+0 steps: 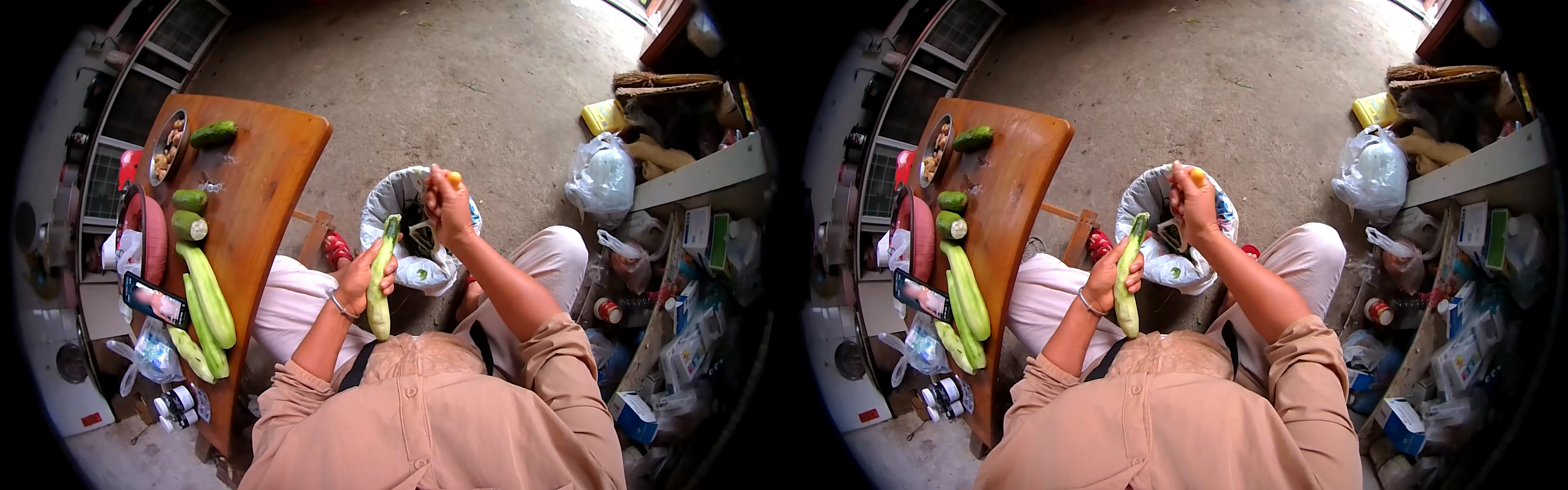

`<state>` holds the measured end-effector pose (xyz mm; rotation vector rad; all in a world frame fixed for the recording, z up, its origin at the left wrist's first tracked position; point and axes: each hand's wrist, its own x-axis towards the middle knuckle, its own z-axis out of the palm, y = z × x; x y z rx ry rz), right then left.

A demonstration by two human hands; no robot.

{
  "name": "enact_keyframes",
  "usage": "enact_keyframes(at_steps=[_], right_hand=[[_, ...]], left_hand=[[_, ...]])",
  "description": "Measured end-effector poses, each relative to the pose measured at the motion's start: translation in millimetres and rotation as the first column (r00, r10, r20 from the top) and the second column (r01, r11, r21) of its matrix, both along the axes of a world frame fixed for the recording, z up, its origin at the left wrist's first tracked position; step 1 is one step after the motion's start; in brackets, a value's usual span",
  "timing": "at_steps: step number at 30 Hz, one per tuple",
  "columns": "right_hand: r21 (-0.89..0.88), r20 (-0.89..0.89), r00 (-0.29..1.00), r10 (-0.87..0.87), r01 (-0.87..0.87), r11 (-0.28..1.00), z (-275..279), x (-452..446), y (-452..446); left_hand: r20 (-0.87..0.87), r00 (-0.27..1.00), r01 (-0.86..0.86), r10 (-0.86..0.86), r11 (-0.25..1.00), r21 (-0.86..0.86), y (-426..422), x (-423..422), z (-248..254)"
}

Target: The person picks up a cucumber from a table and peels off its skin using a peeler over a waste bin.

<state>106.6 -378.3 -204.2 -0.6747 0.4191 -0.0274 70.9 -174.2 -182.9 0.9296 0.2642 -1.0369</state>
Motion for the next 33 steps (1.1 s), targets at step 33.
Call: enact_keyframes(at_steps=[33], right_hand=[[0.036,0.128,0.975,-0.179,0.175,0.984,-22,18,-3]], left_hand=[[0.084,0.989,0.108,-0.125,0.976,0.189,5,-4,0]])
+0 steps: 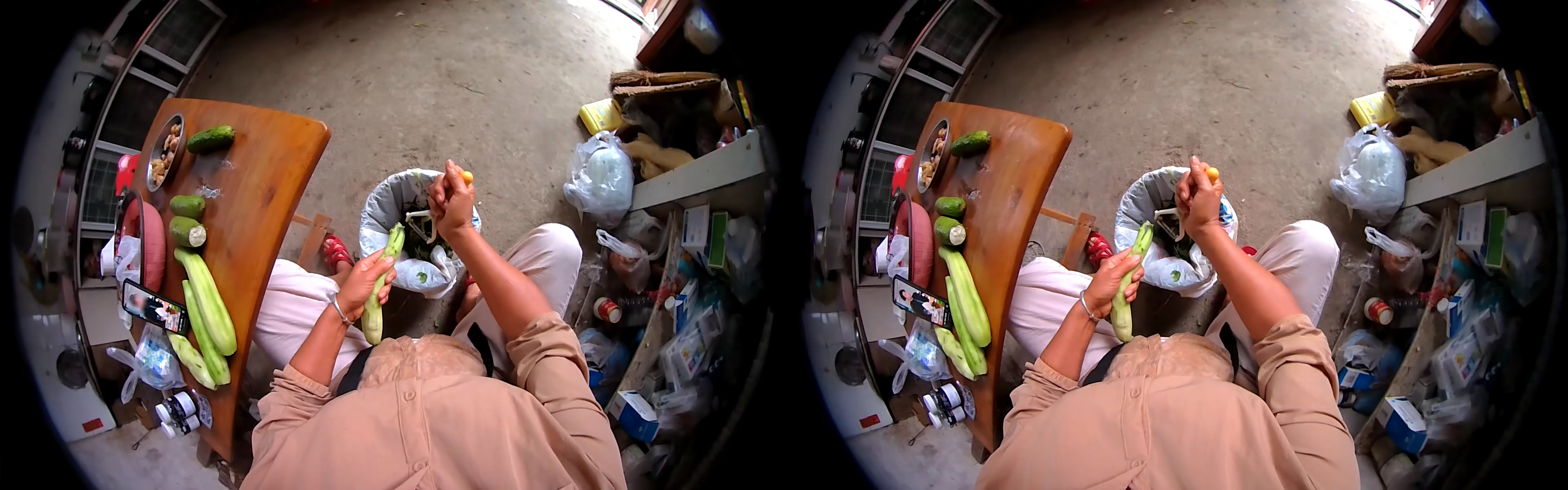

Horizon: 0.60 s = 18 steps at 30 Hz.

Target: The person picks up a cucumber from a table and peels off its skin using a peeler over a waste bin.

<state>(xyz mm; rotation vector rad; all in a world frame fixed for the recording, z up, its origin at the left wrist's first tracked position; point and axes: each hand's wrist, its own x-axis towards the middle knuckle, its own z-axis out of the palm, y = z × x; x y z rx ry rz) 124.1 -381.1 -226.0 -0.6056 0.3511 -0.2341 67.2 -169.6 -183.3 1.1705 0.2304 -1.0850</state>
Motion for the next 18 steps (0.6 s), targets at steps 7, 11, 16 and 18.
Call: enact_keyframes(at_steps=[7,11,16,18], right_hand=[[0.174,0.017,0.967,0.256,-0.255,0.951,16,-13,23],[-0.048,-0.034,0.999,-0.028,0.027,0.999,-5,3,-1],[0.208,-0.043,0.999,0.013,-0.004,0.978,8,-2,4],[0.245,0.040,0.992,0.118,-0.125,0.961,11,-6,12]], left_hand=[[0.086,0.996,0.018,-0.025,0.996,0.085,-6,3,-10],[0.019,0.999,0.026,-0.026,1.000,-0.003,1,-1,-4],[-0.061,0.996,-0.062,0.061,0.998,-0.007,7,10,-9],[-0.119,0.991,-0.064,0.057,0.996,-0.057,7,14,-15]])
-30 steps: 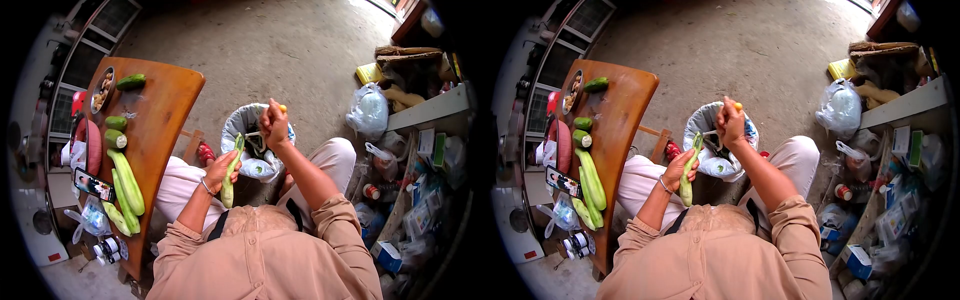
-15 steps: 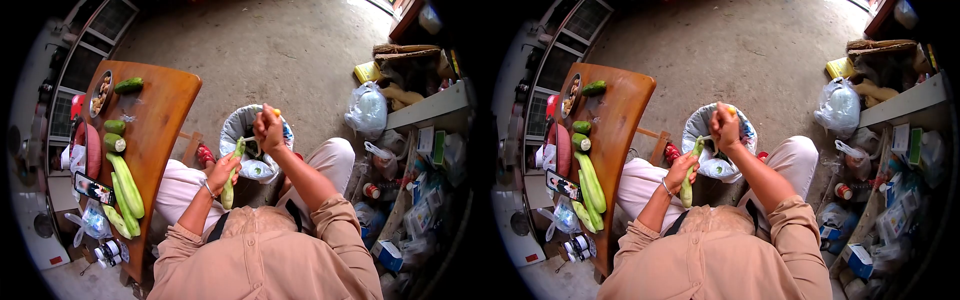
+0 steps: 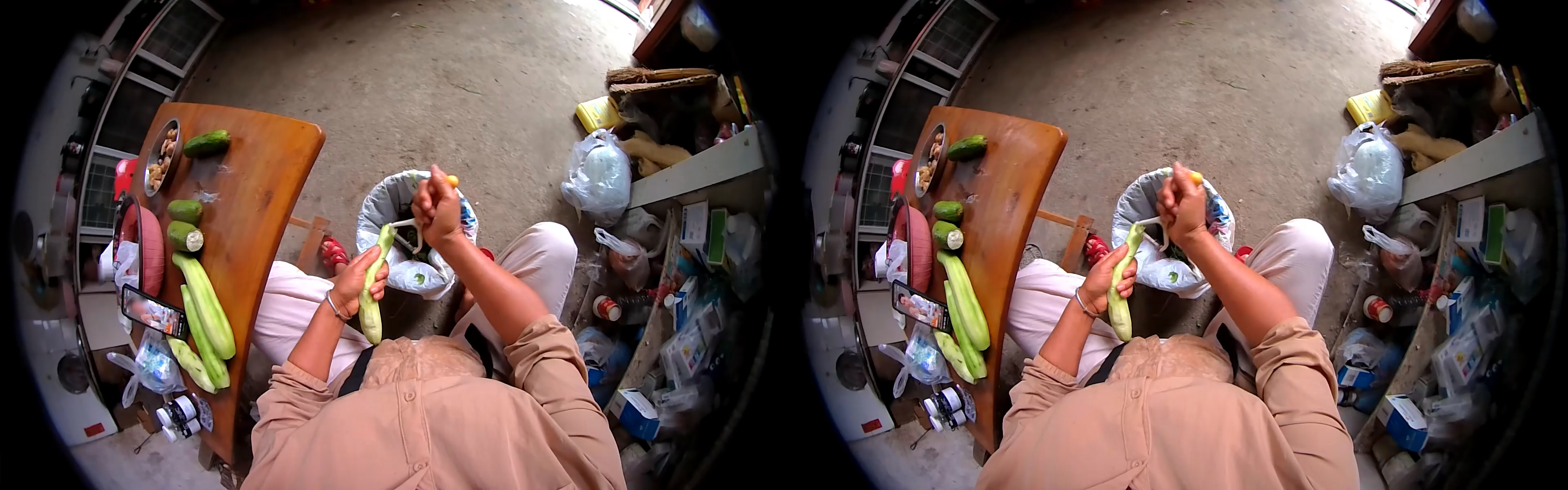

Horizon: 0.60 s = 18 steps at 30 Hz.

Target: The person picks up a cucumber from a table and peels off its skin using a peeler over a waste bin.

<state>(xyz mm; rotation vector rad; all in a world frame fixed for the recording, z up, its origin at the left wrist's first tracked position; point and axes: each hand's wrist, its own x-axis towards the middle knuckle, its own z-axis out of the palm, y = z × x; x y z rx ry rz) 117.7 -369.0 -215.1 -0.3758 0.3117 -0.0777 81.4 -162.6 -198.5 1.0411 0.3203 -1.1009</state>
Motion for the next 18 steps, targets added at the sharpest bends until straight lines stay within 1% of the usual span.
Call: enact_keyframes(at_steps=[1,2,3,5,6,7,8,10,11,12,13,15,17,18], right_hand=[[-0.014,0.016,0.999,0.046,-0.046,0.999,2,-2,5],[0.014,0.020,0.997,0.078,-0.078,0.997,-2,-1,10],[0.015,0.020,0.997,0.076,-0.076,0.997,-6,1,7],[-0.034,-0.038,0.995,-0.095,0.093,0.995,-15,8,-4],[-0.198,-0.084,0.982,-0.171,0.152,0.968,-18,13,-11],[-0.163,-0.096,0.975,-0.198,0.181,0.970,-22,13,-16],[-0.129,-0.100,0.973,-0.209,0.196,0.972,-25,10,-17],[-0.098,-0.095,0.974,-0.205,0.196,0.976,-20,12,-15],[-0.035,-0.077,0.985,-0.152,0.149,0.988,-18,10,-11],[0.026,-0.057,0.993,-0.101,0.102,0.994,-14,8,-8],[0.060,-0.011,0.999,-0.051,0.052,0.997,-10,6,-5],[0.090,0.015,0.997,0.074,-0.075,0.993,-2,0,6],[0.061,0.033,0.996,0.088,-0.090,0.994,-8,3,6],[-0.099,-0.029,0.999,-0.035,0.032,0.995,-13,7,1]], left_hand=[[-0.050,0.999,-0.003,0.001,0.999,-0.050,-1,1,-2],[-0.064,0.998,0.020,-0.026,0.996,-0.092,-2,2,-4],[-0.063,0.998,0.023,-0.029,0.996,-0.091,-2,2,-4],[-0.082,0.994,0.054,-0.066,0.989,-0.135,2,-1,-1],[-0.083,0.995,0.037,-0.054,0.980,-0.194,4,-5,5],[-0.085,0.994,0.047,-0.064,0.981,-0.189,6,-3,4],[-0.109,0.993,0.017,-0.040,0.980,-0.201,8,-2,1],[-0.130,0.991,-0.048,0.020,0.976,-0.213,11,-1,-3],[-0.131,0.991,-0.049,0.021,0.976,-0.213,11,1,-5],[-0.189,0.981,-0.094,0.049,0.967,-0.236,10,3,-7],[-0.247,0.966,-0.140,0.075,0.956,-0.258,9,4,-9],[-0.278,0.959,-0.139,0.062,0.953,-0.268,9,4,-18],[-0.285,0.955,-0.022,-0.081,0.940,-0.340,7,3,-19],[-0.273,0.957,-0.001,-0.100,0.938,-0.346,6,1,-15]])
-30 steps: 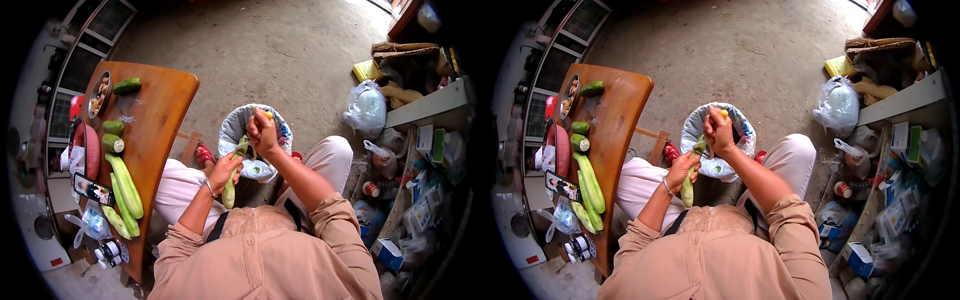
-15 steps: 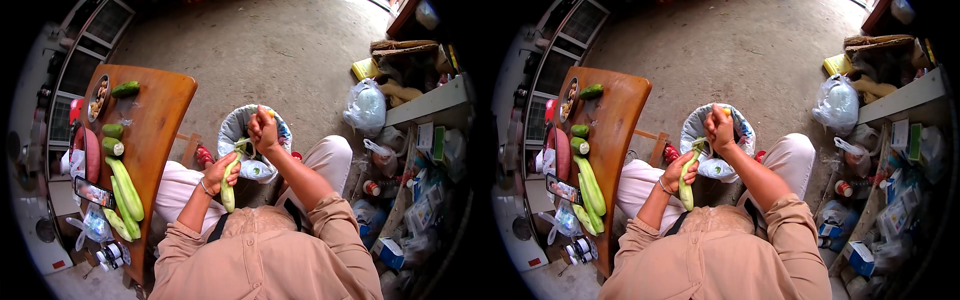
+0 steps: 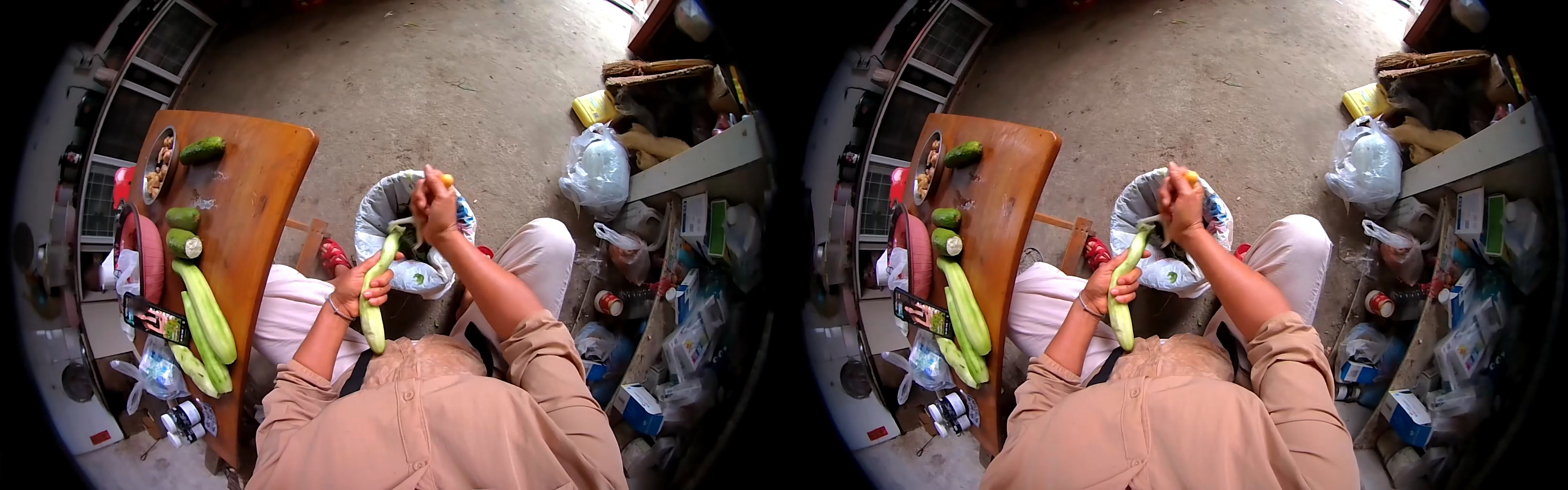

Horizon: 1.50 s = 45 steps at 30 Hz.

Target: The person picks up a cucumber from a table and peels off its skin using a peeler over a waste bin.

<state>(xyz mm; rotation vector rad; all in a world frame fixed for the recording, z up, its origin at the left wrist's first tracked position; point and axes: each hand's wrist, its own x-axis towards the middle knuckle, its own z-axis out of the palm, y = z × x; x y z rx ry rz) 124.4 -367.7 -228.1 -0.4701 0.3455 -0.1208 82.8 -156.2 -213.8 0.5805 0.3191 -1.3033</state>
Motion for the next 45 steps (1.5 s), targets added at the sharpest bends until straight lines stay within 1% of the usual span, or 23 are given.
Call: enact_keyframes(at_steps=[1,3,6,7,9,11,13,15,16,17,19,20,23,24,25,27,28,32,36,39,41,43,45], right_hand=[[-0.163,-0.046,0.990,-0.130,0.121,0.979,-4,4,-6],[-0.161,-0.087,0.981,-0.176,0.160,0.974,-11,3,-11],[-0.301,-0.185,0.976,0.113,-0.166,0.939,-3,0,-1],[-0.391,-0.208,0.933,0.295,-0.356,0.849,0,-3,-1],[-0.394,-0.209,0.844,0.495,-0.535,0.747,10,-13,9],[-0.343,-0.121,0.763,0.635,-0.632,0.695,2,-17,11],[-0.375,-0.109,0.765,0.635,-0.623,0.686,8,-17,12],[-0.392,-0.123,0.804,0.581,-0.577,0.716,5,-15,13],[-0.356,-0.124,0.826,0.550,-0.554,0.752,9,-16,13],[-0.357,-0.124,0.826,0.550,-0.555,0.752,7,-16,13],[-0.501,-0.210,0.848,0.487,-0.521,0.691,4,-15,14],[-0.500,-0.210,0.848,0.487,-0.521,0.691,2,-16,15],[-0.533,-0.206,0.884,0.420,-0.462,0.709,7,-17,18],[-0.470,-0.206,0.951,0.230,-0.303,0.829,8,-13,15],[-0.403,-0.220,0.975,0.032,-0.121,0.907,9,-9,11],[-0.176,-0.155,0.985,-0.070,0.042,0.984,18,-4,-10],[-0.098,-0.051,0.992,-0.115,0.110,0.989,20,2,-14],[-0.046,0.060,0.998,0.009,-0.006,0.999,34,-3,-6],[0.022,0.074,0.996,0.042,-0.044,0.999,26,-1,-2],[-0.079,0.054,0.997,-0.054,0.058,0.995,18,4,-11],[-0.201,-0.036,0.977,-0.209,0.198,0.959,2,5,-16],[-0.146,-0.033,0.980,-0.198,0.192,0.971,3,6,-16],[0.022,-0.029,0.984,-0.177,0.178,0.984,6,3,-14]], left_hand=[[0.003,1.000,0.002,-0.002,1.000,0.003,1,0,3],[0.020,0.998,-0.060,0.060,0.998,-0.005,4,0,5],[0.013,0.988,-0.152,0.152,0.988,0.014,7,5,2],[0.025,0.982,-0.188,0.187,0.982,0.021,6,5,2],[0.017,0.977,-0.212,0.212,0.977,0.025,4,5,2],[-0.033,0.985,-0.173,0.172,0.985,-0.020,3,6,2],[-0.046,0.989,-0.143,0.140,0.987,-0.070,-3,6,8],[0.024,0.991,-0.130,0.129,0.991,0.025,-10,5,15],[0.081,0.982,-0.176,0.168,0.979,0.106,-14,5,17],[0.081,0.982,-0.177,0.169,0.979,0.106,-20,4,20],[0.489,0.863,-0.350,0.129,0.850,0.393,-33,3,36],[0.616,0.787,-0.329,-0.006,0.841,0.429,-28,5,24],[0.638,0.770,-0.310,0.017,0.884,0.350,-23,8,17],[0.555,0.828,-0.304,0.082,0.897,0.321,-24,8,22],[0.555,0.828,-0.305,0.083,0.896,0.321,-24,9,22],[0.365,0.917,-0.292,0.160,0.893,0.342,-20,9,23],[0.366,0.917,-0.293,0.161,0.893,0.342,-20,9,23],[0.506,0.862,-0.193,-0.024,0.907,0.373,-31,5,22],[0.421,0.907,-0.143,0.011,0.948,0.284,-30,-1,22],[0.449,0.894,-0.143,-0.007,0.943,0.299,-26,-3,31],[0.470,0.882,-0.133,-0.031,0.940,0.313,-25,-1,34],[0.487,0.874,-0.180,-0.004,0.926,0.331,-22,2,31],[0.444,0.896,-0.183,0.012,0.921,0.344,-21,2,28]])
